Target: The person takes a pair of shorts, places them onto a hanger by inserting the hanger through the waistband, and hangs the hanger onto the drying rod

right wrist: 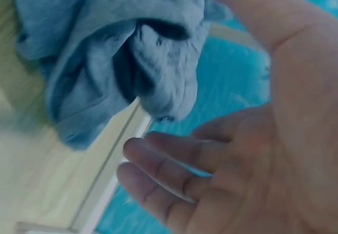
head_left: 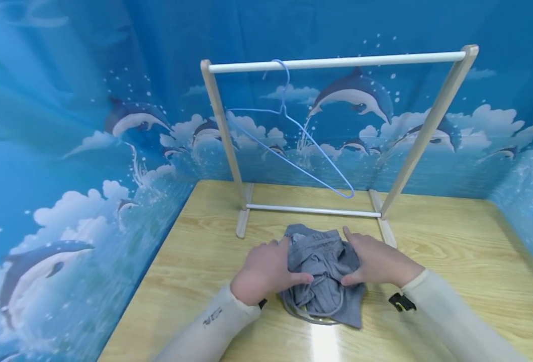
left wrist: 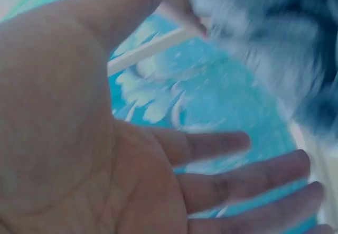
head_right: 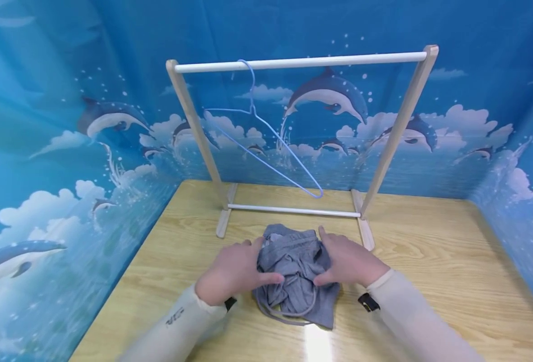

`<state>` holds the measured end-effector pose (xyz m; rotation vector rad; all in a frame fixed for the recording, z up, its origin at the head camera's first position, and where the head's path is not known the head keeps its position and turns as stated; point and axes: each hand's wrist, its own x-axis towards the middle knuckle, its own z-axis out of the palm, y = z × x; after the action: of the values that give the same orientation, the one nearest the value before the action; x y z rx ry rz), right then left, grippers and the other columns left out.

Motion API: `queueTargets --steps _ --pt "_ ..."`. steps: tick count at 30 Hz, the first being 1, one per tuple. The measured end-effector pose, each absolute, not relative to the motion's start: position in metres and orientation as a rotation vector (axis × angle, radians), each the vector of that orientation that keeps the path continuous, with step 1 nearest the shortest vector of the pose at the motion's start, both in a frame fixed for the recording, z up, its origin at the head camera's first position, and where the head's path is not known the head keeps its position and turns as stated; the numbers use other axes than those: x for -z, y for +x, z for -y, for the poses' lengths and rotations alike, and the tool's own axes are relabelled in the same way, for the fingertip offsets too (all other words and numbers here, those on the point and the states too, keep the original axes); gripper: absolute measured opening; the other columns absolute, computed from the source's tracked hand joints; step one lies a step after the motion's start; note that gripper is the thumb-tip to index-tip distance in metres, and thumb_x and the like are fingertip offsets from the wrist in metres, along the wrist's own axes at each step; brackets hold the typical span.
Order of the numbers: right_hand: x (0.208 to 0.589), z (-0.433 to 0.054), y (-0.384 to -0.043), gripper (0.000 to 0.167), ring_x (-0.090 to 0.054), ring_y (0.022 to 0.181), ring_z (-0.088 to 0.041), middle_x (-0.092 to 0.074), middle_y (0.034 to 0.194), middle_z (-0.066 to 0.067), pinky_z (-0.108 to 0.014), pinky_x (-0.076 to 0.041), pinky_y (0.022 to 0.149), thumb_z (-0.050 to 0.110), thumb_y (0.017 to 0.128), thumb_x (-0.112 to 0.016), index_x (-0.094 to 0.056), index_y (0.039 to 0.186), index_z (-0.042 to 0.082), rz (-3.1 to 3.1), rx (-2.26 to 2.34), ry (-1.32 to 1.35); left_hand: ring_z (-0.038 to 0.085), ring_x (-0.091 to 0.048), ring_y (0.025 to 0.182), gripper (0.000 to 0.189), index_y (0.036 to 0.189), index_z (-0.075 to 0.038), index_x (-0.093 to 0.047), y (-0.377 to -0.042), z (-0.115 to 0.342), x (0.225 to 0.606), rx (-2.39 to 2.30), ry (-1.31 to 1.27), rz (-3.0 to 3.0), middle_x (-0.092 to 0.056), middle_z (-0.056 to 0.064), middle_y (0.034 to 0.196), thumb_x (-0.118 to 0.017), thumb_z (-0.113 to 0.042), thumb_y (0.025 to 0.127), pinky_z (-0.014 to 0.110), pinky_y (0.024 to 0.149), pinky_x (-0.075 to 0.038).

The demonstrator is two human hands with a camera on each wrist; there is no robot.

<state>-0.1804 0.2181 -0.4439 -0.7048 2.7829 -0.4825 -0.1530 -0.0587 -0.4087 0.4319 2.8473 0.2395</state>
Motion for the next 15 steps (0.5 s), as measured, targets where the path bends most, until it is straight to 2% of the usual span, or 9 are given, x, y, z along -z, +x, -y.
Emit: queueTargets --steps 5,7,9,10,12,15 --pt "0.445 -0.189 -0.189 0.117 -0.067 0.107 -0.046 -0.065 0.123 -0.033 -0.054 -0.056 0.091 0.054 0.066 -0.093 -0.044 0.140 -0.023 -2.828 0.191 -0.774 0.031 -0.071 0.100 0.114 0.146 -0.001 -0.051 -0.150 0.040 0.439 -0.220 0.365 -2.868 -0.072 0.015 0.118 -0.065 -0.088 0.073 0.043 0.088 -0.057" --pt "0.450 -0.177 -0.194 0.098 -0.070 0.091 -0.040 -0.070 0.105 -0.027 -0.050 -0.059 0.082 0.046 0.062 -0.095 -0.057 0.125 -0.019 -2.854 0.128 -0.821 0.029 -0.072 0.093 0.110 0.139 -0.001 -0.053 -0.149 0.033 0.453 -0.212 0.346 -2.915 -0.073 0.014 0.108 -0.069 -0.085 0.072 0.043 0.080 -0.059" --pt "0.456 -0.167 -0.199 0.069 -0.069 0.076 -0.032 -0.070 0.088 -0.018 -0.047 -0.059 0.072 0.035 0.058 -0.096 -0.066 0.102 -0.010 -2.876 0.071 -0.859 0.025 -0.071 0.083 0.101 0.129 -0.001 -0.052 -0.147 0.025 0.466 -0.175 0.353 -2.968 -0.071 0.012 0.096 -0.070 -0.083 0.073 0.038 0.072 -0.059" --pt "0.458 -0.162 -0.201 0.058 -0.067 0.071 -0.029 -0.068 0.081 -0.014 -0.046 -0.059 0.069 0.031 0.056 -0.095 -0.066 0.091 -0.005 -2.881 0.034 -0.877 0.023 -0.070 0.078 0.095 0.122 -0.002 -0.052 -0.145 0.021 0.471 -0.160 0.355 -2.993 -0.069 0.010 0.091 -0.071 -0.081 0.073 0.036 0.068 -0.059" --pt "0.460 -0.156 -0.205 0.046 -0.062 0.065 -0.025 -0.064 0.073 -0.008 -0.044 -0.058 0.064 0.026 0.053 -0.095 -0.062 0.077 0.005 -2.878 -0.054 -0.896 0.020 -0.068 0.074 0.084 0.111 -0.007 -0.049 -0.141 0.013 0.478 -0.118 0.348 -3.022 -0.066 0.008 0.086 -0.071 -0.079 0.074 0.031 0.064 -0.058" --pt "0.459 -0.150 -0.209 0.045 -0.062 0.064 -0.022 -0.064 0.070 -0.005 -0.042 -0.058 0.063 0.027 0.052 -0.098 -0.063 0.072 0.008 -2.846 -0.177 -0.917 0.018 -0.068 0.075 0.080 0.108 -0.008 -0.049 -0.137 0.007 0.480 -0.018 0.333 -3.032 -0.067 0.009 0.089 -0.066 -0.079 0.078 0.027 0.065 -0.058"
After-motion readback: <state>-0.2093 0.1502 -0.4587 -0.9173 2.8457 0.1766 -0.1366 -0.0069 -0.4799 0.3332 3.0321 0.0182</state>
